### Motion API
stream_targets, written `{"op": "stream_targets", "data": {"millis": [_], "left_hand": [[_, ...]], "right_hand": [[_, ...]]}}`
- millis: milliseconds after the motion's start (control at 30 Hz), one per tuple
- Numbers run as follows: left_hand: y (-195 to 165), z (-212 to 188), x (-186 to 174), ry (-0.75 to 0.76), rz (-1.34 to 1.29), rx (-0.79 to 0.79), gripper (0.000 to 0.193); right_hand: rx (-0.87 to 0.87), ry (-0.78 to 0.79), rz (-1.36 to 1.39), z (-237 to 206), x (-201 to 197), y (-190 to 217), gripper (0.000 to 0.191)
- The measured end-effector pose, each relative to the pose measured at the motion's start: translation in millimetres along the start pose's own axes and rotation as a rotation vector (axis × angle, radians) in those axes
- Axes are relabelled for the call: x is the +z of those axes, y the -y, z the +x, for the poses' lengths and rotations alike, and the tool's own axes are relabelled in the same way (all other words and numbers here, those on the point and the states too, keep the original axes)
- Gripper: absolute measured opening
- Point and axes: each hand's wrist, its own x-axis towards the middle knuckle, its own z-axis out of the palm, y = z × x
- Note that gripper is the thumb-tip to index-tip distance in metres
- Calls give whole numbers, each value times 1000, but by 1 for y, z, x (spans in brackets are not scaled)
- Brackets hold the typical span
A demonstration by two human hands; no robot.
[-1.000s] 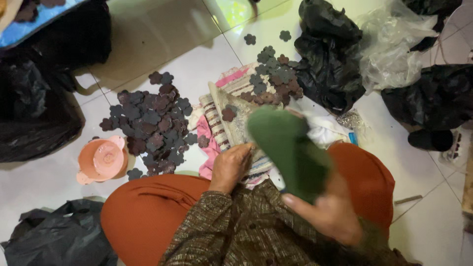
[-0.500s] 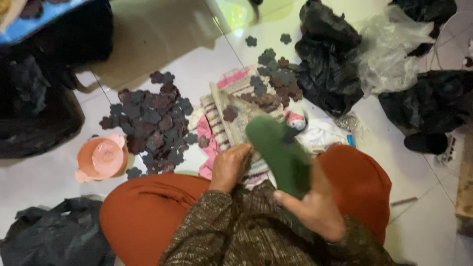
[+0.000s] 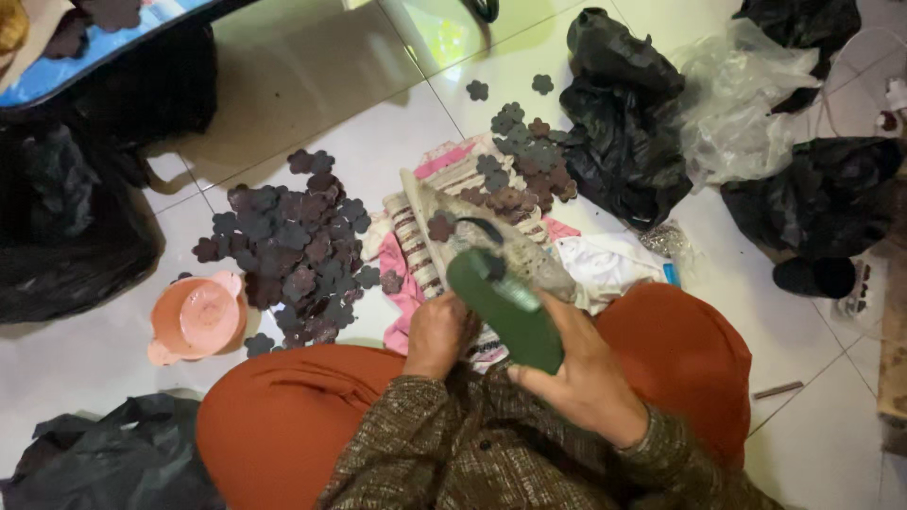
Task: The person sits on the floor and repeatedly irons small dark flower-shaped fabric pieces using a green iron. They pick up each piece, place it on a cloth, press it with the iron, and set it aside. The process is repeated for multiple pieces.
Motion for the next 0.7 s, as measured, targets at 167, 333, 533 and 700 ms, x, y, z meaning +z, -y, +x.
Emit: {"op": "stream_targets", "data": {"millis": [167,333,533,700], "left_hand": [[-9,-1,-11,-51,-30,123,7],[-10,4,-10,-16,-34,100,5],[-7,0,-6,-62,-48,71,12],[-22,3,-18,-78,-199,-83,15]], "right_hand": [[485,73,382,-31,-21,-10,59],[-404,-219,-229,-21,-2,-27,76],[130,25,38,22,0,-18,98],[222,-50,47,62,4,-27,91]]}}
